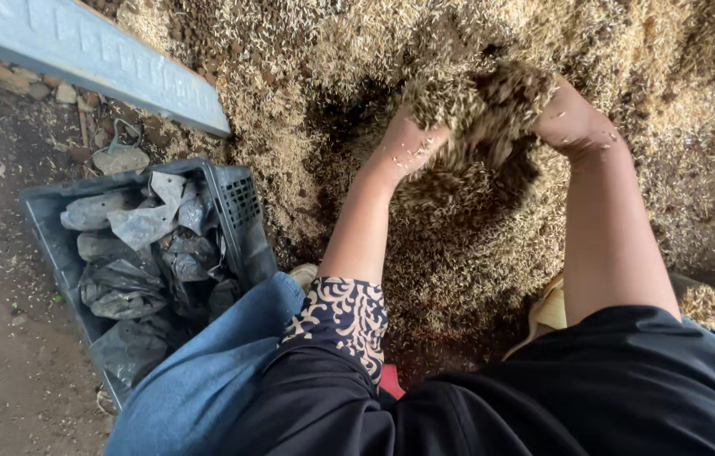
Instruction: The person sits on a small stool and repeatedly scoops, lifts, and drops a large pile of loose, straw-like material using both hands. The action is continuous and repetitive, mixing the material in place without moving it to another container.
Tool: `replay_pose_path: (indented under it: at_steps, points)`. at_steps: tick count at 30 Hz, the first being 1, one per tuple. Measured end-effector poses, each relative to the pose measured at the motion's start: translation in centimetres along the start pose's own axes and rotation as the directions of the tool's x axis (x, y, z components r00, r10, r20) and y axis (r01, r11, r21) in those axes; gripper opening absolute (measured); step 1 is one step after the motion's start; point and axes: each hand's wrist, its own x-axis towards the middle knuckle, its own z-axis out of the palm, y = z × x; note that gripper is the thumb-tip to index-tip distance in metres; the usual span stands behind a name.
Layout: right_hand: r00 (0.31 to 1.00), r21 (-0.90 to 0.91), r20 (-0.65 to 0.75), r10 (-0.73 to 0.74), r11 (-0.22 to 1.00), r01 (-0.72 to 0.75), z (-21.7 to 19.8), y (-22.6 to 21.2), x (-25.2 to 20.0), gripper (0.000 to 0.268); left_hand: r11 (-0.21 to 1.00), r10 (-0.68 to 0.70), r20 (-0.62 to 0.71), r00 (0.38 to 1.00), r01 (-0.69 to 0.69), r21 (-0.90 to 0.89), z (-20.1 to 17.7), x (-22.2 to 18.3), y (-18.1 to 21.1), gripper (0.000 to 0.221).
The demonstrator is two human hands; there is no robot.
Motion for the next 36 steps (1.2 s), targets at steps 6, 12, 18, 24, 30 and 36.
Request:
replay_pose_path:
  at_steps: [6,12,18,24,30,36]
  points:
    - [0.907,-0.314,-0.026,0.421,0.858,-0.407,-0.3,-8.2,-3.2,0.074,0.974,-0.026,0.188,0.982,-0.018,0.227,-3.3,-3.2,3.0,0.079]
    - [0.745,-0.086,-0.429,0.511,0.798,-0.597,0.5,-2.8,1.0,0.073,0.831,-0.336,-0.403,0.851,0.469,0.298,-6.0,-0.3,-4.2,0.112]
    - [0.705,-0.308,-0.527,0.475,0.666,-0.680,1.1,6.1,6.0,0.115,0.759,-0.325,-0.541,0.776,0.555,0.341,-2.9,2.9,-12.5,0.116]
    - [0.705,0.003,-0.332,0.627,0.747,-0.664,2.4,2.9,7.9,0.119,0.862,-0.334,-0.521,0.785,0.479,0.169,-1.6,5.1,-11.6,0.125]
    - [0.633,0.054,-0.160,0.758,0.647,-0.761,3.4,-0.3,8.4,0.110,0.937,-0.298,-0.467,0.832,0.348,0.021,-1.3,4.3,-10.2,0.133]
    - [0.584,0.047,-0.136,0.800,0.594,-0.803,3.9,-2.1,8.2,0.114,0.982,-0.190,-0.496,0.847,0.161,-0.101,-0.5,4.0,-8.9,0.132]
